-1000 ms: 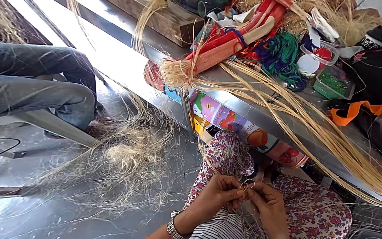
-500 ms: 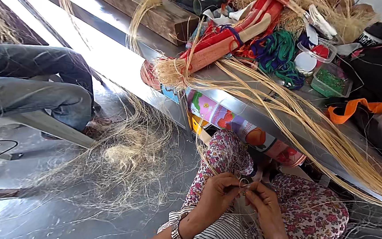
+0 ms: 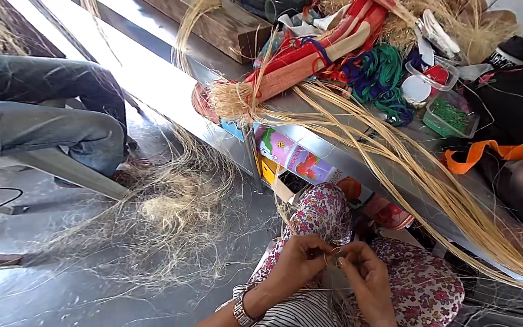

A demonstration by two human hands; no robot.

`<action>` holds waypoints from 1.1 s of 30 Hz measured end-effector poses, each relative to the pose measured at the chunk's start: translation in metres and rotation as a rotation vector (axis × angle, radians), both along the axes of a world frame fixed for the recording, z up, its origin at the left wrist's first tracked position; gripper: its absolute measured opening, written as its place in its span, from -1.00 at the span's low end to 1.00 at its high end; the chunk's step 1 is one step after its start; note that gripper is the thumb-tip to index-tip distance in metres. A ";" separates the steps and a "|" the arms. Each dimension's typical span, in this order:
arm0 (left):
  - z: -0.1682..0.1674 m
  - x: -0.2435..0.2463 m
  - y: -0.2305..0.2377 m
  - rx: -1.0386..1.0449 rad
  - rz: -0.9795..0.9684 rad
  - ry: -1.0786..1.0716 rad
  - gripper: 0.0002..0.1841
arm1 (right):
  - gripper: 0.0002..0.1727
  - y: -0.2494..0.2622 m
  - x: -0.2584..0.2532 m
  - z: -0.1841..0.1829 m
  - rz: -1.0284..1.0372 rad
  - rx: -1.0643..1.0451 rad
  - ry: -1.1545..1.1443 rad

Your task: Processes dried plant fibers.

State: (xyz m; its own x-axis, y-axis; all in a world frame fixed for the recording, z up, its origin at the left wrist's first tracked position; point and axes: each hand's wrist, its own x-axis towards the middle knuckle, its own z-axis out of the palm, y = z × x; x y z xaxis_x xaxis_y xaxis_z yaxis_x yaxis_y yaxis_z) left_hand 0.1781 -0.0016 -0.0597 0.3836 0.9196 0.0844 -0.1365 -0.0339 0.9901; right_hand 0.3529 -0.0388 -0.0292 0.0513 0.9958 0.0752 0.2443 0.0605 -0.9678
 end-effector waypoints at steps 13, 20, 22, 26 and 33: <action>0.003 -0.021 0.007 -0.752 -0.358 -0.517 -0.74 | -0.89 -0.003 -0.023 -0.012 0.008 0.126 -0.035; -0.005 -0.036 0.005 -0.656 0.011 -0.521 -0.66 | -0.80 -0.011 -0.027 -0.024 0.126 0.129 -0.086; -0.006 -0.046 0.005 -0.560 0.028 -0.452 -0.65 | -0.80 -0.014 -0.026 -0.023 0.179 0.135 -0.100; -0.010 -0.060 0.005 -0.422 0.036 -0.398 -0.64 | -0.82 -0.019 -0.024 -0.018 0.270 0.131 -0.106; -0.018 -0.074 0.005 -0.214 0.109 -0.231 -0.64 | -0.88 -0.025 -0.027 -0.001 0.396 0.148 -0.078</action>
